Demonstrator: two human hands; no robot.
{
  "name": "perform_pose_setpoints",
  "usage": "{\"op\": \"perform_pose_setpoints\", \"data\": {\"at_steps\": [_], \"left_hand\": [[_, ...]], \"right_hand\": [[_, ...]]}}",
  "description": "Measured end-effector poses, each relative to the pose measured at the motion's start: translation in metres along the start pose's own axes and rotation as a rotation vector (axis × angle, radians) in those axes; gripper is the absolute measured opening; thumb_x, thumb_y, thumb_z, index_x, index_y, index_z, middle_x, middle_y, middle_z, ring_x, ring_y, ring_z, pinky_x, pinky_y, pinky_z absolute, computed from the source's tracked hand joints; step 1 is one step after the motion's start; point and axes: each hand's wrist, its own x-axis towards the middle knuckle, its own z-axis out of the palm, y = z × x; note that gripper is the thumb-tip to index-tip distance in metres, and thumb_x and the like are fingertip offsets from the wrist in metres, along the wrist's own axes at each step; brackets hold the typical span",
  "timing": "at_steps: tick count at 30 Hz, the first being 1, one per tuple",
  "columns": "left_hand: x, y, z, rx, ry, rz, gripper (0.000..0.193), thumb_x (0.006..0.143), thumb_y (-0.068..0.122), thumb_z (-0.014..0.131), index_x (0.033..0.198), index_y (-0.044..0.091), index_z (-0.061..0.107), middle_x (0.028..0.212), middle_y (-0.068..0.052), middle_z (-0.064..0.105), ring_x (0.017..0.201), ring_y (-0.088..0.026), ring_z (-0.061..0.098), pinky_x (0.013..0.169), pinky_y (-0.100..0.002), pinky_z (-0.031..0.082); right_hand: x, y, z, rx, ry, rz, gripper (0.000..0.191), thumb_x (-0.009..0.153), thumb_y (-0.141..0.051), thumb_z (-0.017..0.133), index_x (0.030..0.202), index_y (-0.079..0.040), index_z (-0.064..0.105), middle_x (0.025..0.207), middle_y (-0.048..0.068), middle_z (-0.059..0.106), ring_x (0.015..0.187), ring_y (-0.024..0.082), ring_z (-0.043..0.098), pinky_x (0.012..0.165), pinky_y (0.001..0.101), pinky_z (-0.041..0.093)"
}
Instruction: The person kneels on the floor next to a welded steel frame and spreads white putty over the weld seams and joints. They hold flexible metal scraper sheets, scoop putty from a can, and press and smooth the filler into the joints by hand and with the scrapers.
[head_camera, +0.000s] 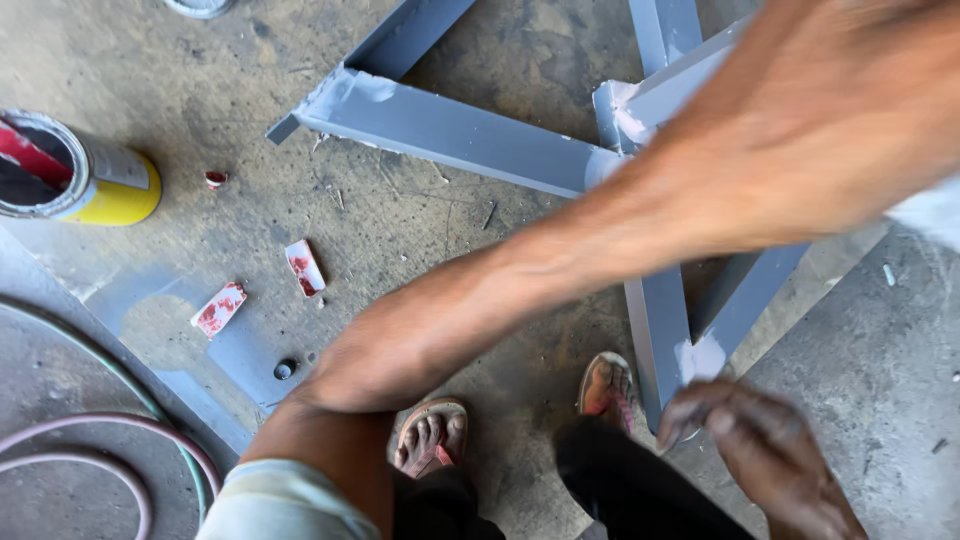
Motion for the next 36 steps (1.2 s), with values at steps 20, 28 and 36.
{"op": "perform_pose_setpoints", "data": {"at_steps": [20,28,36], "left_hand": [[-0.074,-0.052,-0.034,0.269,-0.562,-0.908,0.039,0.097,0.03,0.069,0.085,-0.006,0.071,0.065,-0.005,0.059,0.061,-0.015,0.054,0.058,-0.036,0.044],[-0.049,-0.081,0.008,0.097,-0.51,-1.358,0.034,0.099,0.035,0.066,0.104,0.005,0.079,0.071,0.0,0.066,0.063,-0.014,0.052,0.059,-0.037,0.041],[-0.075,-0.039,0.014,-0.05,-0.196,-1.564,0.033,0.094,0.028,0.066,0.115,0.004,0.075,0.085,-0.007,0.072,0.075,-0.019,0.061,0.07,-0.037,0.047]], "right_hand": [[0.133,0.204,-0.022,1.042,-0.199,0.076,0.041,0.105,-0.036,0.06,0.124,0.0,0.06,0.108,0.013,0.071,0.082,0.019,0.065,0.057,0.0306,0.053],[0.158,0.262,-0.057,1.467,0.044,0.078,0.026,0.102,-0.017,0.059,0.123,-0.002,0.059,0.127,0.011,0.066,0.115,0.024,0.066,0.092,0.0435,0.057],[0.268,0.256,-0.2,1.155,0.512,-0.088,0.043,0.106,-0.015,0.063,0.147,-0.007,0.055,0.135,0.009,0.067,0.112,0.027,0.068,0.078,0.0444,0.06]]}}
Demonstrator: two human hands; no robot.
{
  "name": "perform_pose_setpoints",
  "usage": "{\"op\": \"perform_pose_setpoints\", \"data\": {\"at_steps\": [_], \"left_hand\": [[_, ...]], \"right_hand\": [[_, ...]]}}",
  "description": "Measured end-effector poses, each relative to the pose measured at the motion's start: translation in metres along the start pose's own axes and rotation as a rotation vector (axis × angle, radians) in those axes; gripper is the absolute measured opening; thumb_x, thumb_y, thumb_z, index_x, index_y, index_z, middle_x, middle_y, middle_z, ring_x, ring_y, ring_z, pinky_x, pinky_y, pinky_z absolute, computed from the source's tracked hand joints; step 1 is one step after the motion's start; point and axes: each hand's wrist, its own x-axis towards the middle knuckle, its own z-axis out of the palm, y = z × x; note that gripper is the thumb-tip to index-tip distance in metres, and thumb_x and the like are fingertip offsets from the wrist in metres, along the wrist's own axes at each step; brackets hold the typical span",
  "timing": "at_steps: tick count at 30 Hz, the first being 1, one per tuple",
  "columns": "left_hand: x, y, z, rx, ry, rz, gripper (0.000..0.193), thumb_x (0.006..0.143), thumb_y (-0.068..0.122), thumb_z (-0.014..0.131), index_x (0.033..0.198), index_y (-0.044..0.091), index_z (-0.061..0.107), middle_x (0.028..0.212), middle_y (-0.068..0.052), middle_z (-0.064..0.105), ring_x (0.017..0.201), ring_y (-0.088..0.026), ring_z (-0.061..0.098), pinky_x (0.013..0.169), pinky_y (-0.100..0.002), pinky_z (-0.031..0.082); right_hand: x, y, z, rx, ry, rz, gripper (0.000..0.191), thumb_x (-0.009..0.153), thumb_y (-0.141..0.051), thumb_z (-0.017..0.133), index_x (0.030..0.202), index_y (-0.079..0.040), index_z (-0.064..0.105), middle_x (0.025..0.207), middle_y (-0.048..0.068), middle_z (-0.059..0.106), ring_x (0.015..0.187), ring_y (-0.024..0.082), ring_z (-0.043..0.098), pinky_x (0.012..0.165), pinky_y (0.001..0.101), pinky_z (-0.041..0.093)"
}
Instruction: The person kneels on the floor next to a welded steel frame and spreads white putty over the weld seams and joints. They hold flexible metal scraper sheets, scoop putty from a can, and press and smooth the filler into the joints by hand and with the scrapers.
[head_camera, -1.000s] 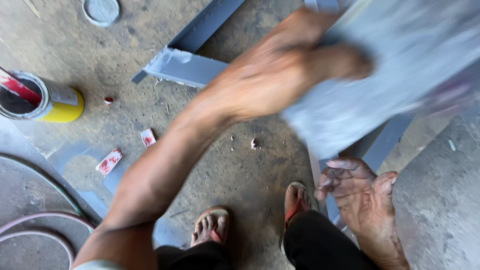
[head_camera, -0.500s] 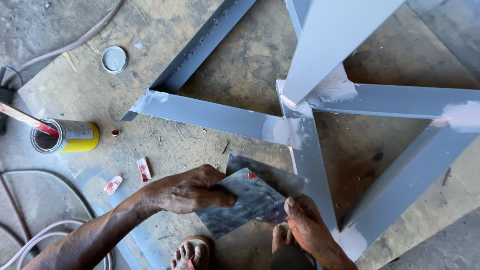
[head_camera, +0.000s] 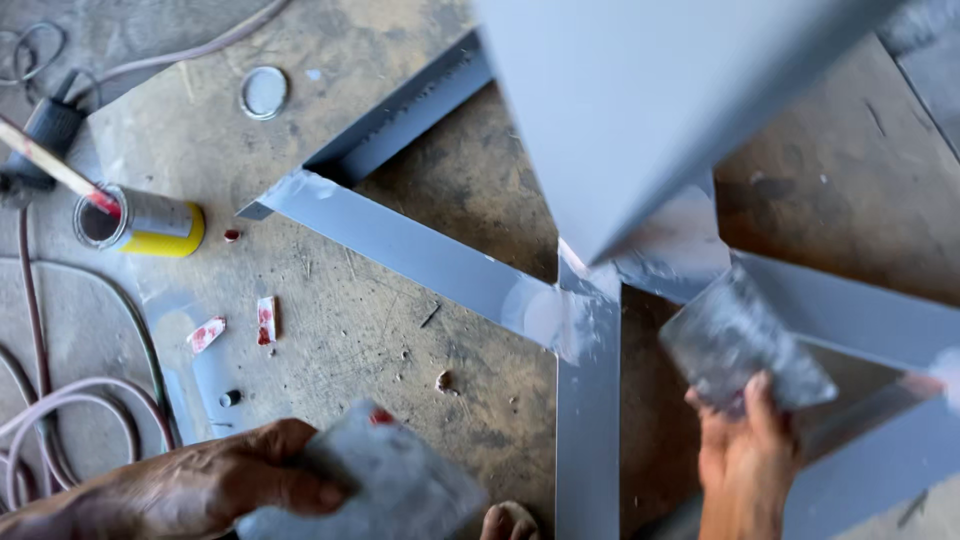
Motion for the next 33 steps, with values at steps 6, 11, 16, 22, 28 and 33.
{"op": "perform_pose_setpoints", "data": {"at_steps": [6,11,16,22,28,33], "left_hand": [[0.007,-0.005,-0.023,-0.485,-0.092,0.004,0.037,0.088,0.02,0.067,0.119,0.0,0.07,0.096,-0.012,0.075,0.087,-0.022,0.068,0.079,-0.037,0.053],[0.002,-0.034,-0.025,-0.672,0.07,-0.006,0.043,0.084,0.013,0.069,0.123,-0.004,0.066,0.106,-0.016,0.078,0.097,-0.024,0.074,0.088,-0.037,0.059],[0.001,-0.045,-0.026,-0.582,0.299,0.042,0.049,0.081,0.018,0.07,0.125,-0.002,0.066,0.105,-0.013,0.078,0.095,-0.023,0.074,0.088,-0.039,0.059],[-0.003,-0.054,-0.027,-0.534,0.313,0.067,0.05,0.082,0.023,0.074,0.122,-0.007,0.067,0.107,-0.013,0.078,0.1,-0.022,0.071,0.091,-0.038,0.055],[-0.007,-0.058,-0.025,-0.565,0.357,0.024,0.049,0.08,0.022,0.075,0.12,-0.004,0.066,0.105,-0.013,0.077,0.1,-0.022,0.07,0.092,-0.039,0.054],[-0.015,-0.07,-0.026,-0.526,0.34,0.072,0.053,0.078,0.026,0.076,0.118,-0.007,0.069,0.105,-0.013,0.076,0.104,-0.022,0.067,0.094,-0.038,0.05]], "right_hand": [[0.027,-0.004,-0.006,0.072,0.208,-0.071,0.023,0.101,-0.015,0.076,0.12,-0.005,0.066,0.116,0.007,0.073,0.096,0.026,0.076,0.072,0.0465,0.066],[0.034,-0.002,-0.011,-0.142,0.155,-0.066,0.013,0.103,-0.013,0.078,0.106,-0.003,0.071,0.107,0.008,0.071,0.09,0.024,0.072,0.069,0.0471,0.069],[0.052,-0.005,0.001,-0.253,0.081,-0.046,0.012,0.101,-0.011,0.074,0.11,-0.004,0.072,0.107,0.01,0.074,0.085,0.024,0.075,0.064,0.0413,0.067],[0.052,-0.007,0.009,-0.305,0.046,-0.015,0.011,0.103,-0.011,0.072,0.11,-0.003,0.072,0.106,0.012,0.075,0.08,0.027,0.075,0.061,0.0377,0.065],[0.054,-0.006,0.019,-0.386,-0.025,0.043,0.012,0.101,-0.01,0.071,0.111,-0.004,0.071,0.105,0.012,0.074,0.076,0.026,0.075,0.056,0.037,0.063],[0.048,-0.014,0.013,-0.384,-0.003,-0.001,0.012,0.104,-0.01,0.07,0.115,-0.004,0.07,0.112,0.013,0.072,0.083,0.028,0.074,0.061,0.0381,0.065]]}}
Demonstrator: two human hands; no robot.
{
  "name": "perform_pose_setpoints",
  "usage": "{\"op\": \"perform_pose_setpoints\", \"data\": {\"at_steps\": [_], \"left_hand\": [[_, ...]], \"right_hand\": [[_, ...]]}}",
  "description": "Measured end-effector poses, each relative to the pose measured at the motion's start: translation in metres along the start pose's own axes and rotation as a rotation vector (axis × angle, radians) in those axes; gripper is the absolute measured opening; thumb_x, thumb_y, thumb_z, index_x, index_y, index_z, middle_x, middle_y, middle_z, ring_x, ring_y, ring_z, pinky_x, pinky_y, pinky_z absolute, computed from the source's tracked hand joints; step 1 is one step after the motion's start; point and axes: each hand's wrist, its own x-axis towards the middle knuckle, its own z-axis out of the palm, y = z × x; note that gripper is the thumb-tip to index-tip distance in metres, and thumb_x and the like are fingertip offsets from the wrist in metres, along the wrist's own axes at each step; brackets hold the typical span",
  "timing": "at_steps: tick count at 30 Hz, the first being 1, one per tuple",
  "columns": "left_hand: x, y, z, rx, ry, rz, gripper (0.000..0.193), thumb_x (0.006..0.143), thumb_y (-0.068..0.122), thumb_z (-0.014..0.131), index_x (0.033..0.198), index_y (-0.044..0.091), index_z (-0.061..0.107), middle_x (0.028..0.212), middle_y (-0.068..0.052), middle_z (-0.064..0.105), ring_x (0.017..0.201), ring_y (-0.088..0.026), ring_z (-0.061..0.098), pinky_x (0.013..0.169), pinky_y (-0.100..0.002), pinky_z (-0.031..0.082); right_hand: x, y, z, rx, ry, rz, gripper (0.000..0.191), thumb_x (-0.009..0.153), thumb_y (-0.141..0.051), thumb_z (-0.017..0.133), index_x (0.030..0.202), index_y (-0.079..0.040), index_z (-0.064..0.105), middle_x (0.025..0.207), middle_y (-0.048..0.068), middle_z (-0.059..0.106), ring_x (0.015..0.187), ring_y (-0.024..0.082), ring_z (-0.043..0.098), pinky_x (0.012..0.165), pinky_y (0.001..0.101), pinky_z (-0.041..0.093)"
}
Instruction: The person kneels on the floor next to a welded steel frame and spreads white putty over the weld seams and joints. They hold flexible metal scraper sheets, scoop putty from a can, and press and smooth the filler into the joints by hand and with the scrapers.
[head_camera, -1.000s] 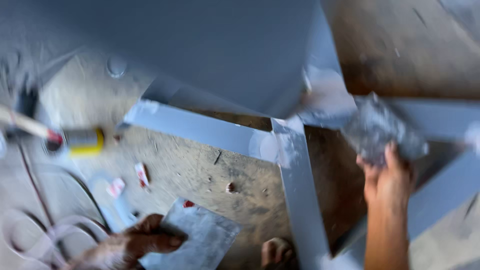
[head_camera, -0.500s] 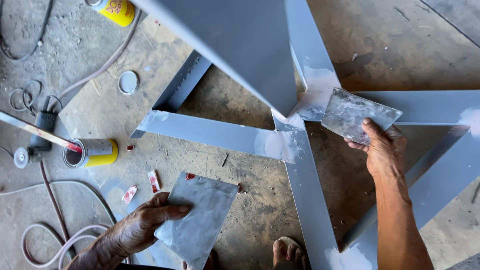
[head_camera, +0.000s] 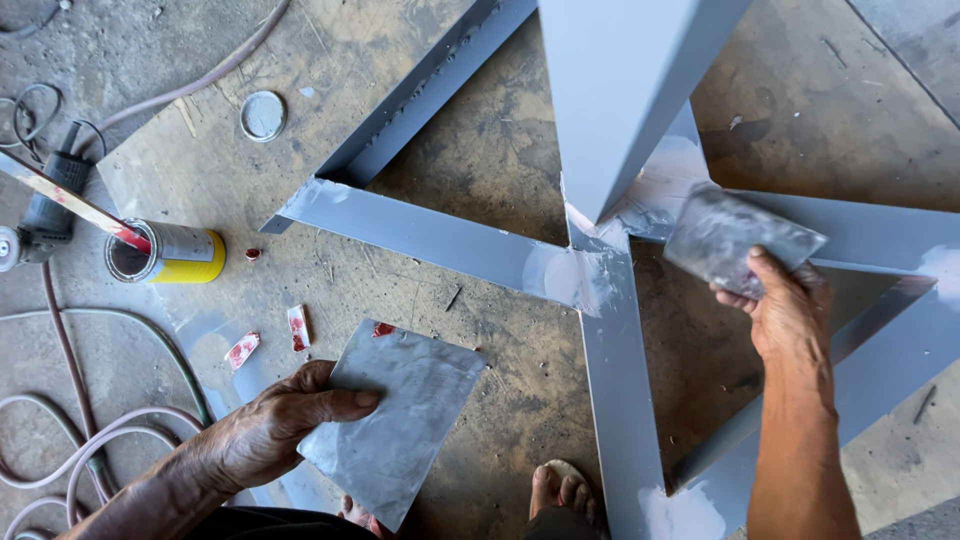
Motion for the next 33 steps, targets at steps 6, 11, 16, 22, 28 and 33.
{"op": "perform_pose_setpoints", "data": {"at_steps": [6,11,16,22,28,33], "left_hand": [[-0.009,-0.011,-0.005,0.014,0.089,-0.036,0.051,0.076,0.026,0.076,0.117,-0.002,0.065,0.107,-0.011,0.075,0.107,-0.019,0.065,0.095,-0.038,0.05],[-0.023,-0.012,0.0,0.078,0.105,-0.035,0.053,0.077,0.034,0.078,0.116,-0.001,0.067,0.107,-0.007,0.075,0.107,-0.015,0.063,0.097,-0.034,0.044],[-0.03,-0.011,0.006,0.084,0.091,-0.076,0.052,0.078,0.038,0.079,0.113,0.001,0.069,0.104,-0.004,0.075,0.104,-0.011,0.061,0.096,-0.031,0.042],[-0.038,-0.016,0.0,0.192,0.137,-0.1,0.049,0.089,0.034,0.082,0.103,-0.007,0.059,0.09,-0.005,0.047,0.088,-0.017,0.042,0.081,-0.042,0.04],[-0.038,-0.017,-0.009,0.171,0.139,-0.216,0.05,0.089,0.037,0.082,0.111,0.0,0.057,0.1,-0.008,0.051,0.098,-0.016,0.045,0.092,-0.036,0.042],[-0.036,-0.016,-0.012,0.227,0.125,-0.211,0.051,0.09,0.037,0.082,0.114,-0.001,0.057,0.102,-0.007,0.049,0.099,-0.016,0.043,0.093,-0.036,0.042]], "right_hand": [[-0.025,-0.037,-0.033,0.265,0.055,-0.145,0.025,0.104,-0.014,0.07,0.128,-0.011,0.062,0.12,0.013,0.072,0.095,0.029,0.077,0.067,0.0462,0.068],[-0.05,-0.058,-0.056,0.205,0.083,-0.299,0.031,0.109,0.003,0.07,0.138,-0.004,0.059,0.125,0.021,0.069,0.095,0.033,0.071,0.078,0.0453,0.067],[-0.069,-0.049,-0.055,-0.721,0.189,-0.803,0.042,0.095,0.008,0.062,0.133,-0.006,0.053,0.124,0.014,0.065,0.103,0.026,0.07,0.082,0.0386,0.063],[-0.049,-0.043,-0.039,-1.691,0.24,-1.208,0.038,0.08,-0.002,0.076,0.113,-0.022,0.077,0.102,0.003,0.057,0.104,0.024,0.058,0.097,0.0431,0.049],[-0.011,-0.037,-0.023,-1.61,-0.001,-1.168,0.042,0.092,0.002,0.074,0.125,-0.023,0.079,0.129,-0.002,0.071,0.123,0.023,0.058,0.111,0.0398,0.05],[0.004,-0.045,-0.018,-1.435,-0.139,-0.996,0.042,0.094,0.008,0.068,0.127,-0.017,0.077,0.133,0.001,0.072,0.132,0.025,0.059,0.117,0.0367,0.05]]}}
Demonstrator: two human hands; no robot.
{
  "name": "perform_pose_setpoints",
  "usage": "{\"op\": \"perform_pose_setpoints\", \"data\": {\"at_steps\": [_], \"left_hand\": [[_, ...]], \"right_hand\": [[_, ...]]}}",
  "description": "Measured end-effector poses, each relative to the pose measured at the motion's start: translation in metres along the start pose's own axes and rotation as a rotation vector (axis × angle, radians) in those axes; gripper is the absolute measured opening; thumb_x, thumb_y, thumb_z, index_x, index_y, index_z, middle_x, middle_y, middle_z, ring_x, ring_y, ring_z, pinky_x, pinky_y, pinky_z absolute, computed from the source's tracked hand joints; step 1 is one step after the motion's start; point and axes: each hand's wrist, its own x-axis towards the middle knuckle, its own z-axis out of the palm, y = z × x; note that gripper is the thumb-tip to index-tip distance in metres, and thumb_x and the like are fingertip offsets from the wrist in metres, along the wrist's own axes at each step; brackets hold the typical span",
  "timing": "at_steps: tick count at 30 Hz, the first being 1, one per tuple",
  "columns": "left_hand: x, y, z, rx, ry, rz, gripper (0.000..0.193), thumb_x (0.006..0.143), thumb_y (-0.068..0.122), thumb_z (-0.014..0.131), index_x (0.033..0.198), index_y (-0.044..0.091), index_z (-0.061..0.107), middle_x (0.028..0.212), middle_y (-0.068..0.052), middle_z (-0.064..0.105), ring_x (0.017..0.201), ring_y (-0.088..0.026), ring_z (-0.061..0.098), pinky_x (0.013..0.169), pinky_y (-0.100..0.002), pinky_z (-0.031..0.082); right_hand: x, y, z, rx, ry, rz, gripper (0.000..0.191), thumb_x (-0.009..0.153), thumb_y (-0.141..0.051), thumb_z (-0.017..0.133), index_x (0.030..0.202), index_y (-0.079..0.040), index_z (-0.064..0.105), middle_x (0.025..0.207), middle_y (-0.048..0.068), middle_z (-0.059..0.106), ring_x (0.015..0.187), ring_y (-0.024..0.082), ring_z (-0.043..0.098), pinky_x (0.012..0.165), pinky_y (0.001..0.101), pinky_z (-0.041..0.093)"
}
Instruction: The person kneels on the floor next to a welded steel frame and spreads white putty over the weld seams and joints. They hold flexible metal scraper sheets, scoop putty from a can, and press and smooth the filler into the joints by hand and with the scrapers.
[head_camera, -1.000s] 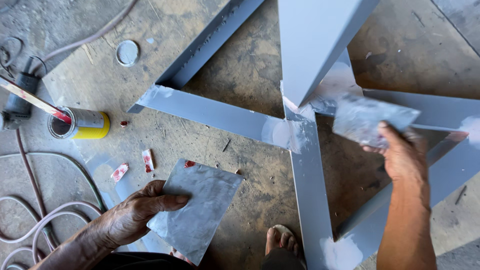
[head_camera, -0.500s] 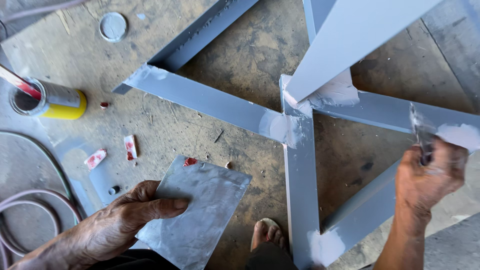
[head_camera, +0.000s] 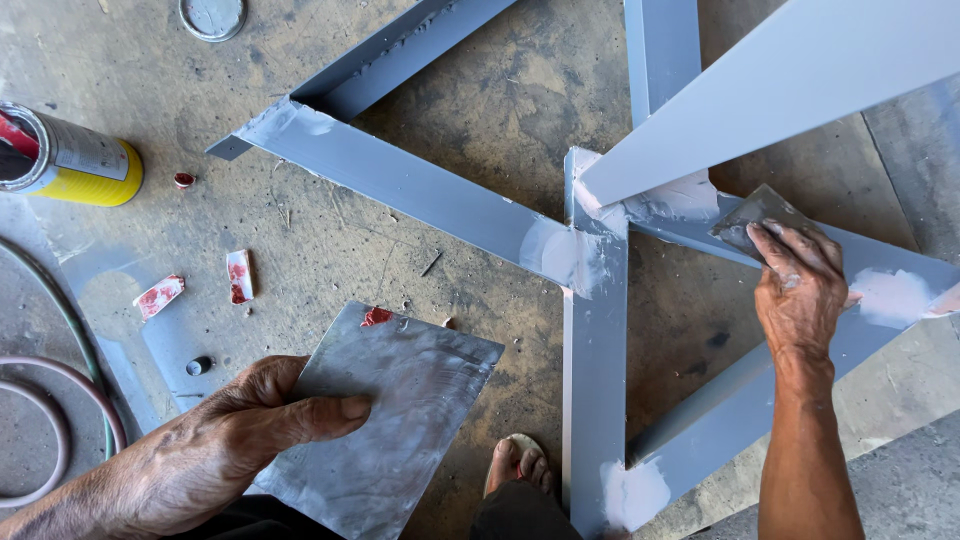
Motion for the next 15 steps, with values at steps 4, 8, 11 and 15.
{"op": "perform_pose_setpoints", "data": {"at_steps": [4,8,11,15], "left_hand": [[0.004,0.005,-0.001,-0.026,-0.048,0.028,0.047,0.09,0.037,0.079,0.115,0.002,0.061,0.104,-0.007,0.052,0.101,-0.015,0.047,0.093,-0.035,0.043],[0.003,0.01,-0.001,-0.04,-0.01,-0.048,0.046,0.091,0.035,0.078,0.11,0.0,0.055,0.097,-0.006,0.047,0.095,-0.016,0.043,0.089,-0.034,0.043],[0.002,0.012,-0.002,0.0,0.003,-0.039,0.046,0.093,0.036,0.078,0.108,0.0,0.055,0.095,-0.005,0.046,0.093,-0.015,0.043,0.089,-0.034,0.043],[0.004,0.013,0.001,0.007,0.012,-0.039,0.047,0.091,0.034,0.075,0.114,-0.002,0.057,0.094,-0.01,0.05,0.094,-0.018,0.044,0.089,-0.039,0.044]], "right_hand": [[0.014,-0.007,0.005,0.138,-0.053,0.053,0.041,0.094,0.01,0.067,0.125,-0.014,0.077,0.133,0.002,0.072,0.133,0.024,0.06,0.115,0.0371,0.052],[0.024,-0.015,0.009,0.214,-0.058,0.097,0.044,0.092,0.01,0.068,0.128,-0.014,0.077,0.132,0.004,0.072,0.131,0.025,0.061,0.112,0.0368,0.053],[0.027,-0.016,0.01,0.167,-0.066,0.061,0.037,0.093,0.01,0.068,0.122,-0.012,0.076,0.133,0.004,0.072,0.131,0.024,0.063,0.113,0.0371,0.053],[0.026,-0.013,0.012,0.183,-0.059,0.069,0.042,0.093,0.01,0.068,0.127,-0.013,0.077,0.132,0.005,0.073,0.13,0.025,0.063,0.112,0.0374,0.054]]}}
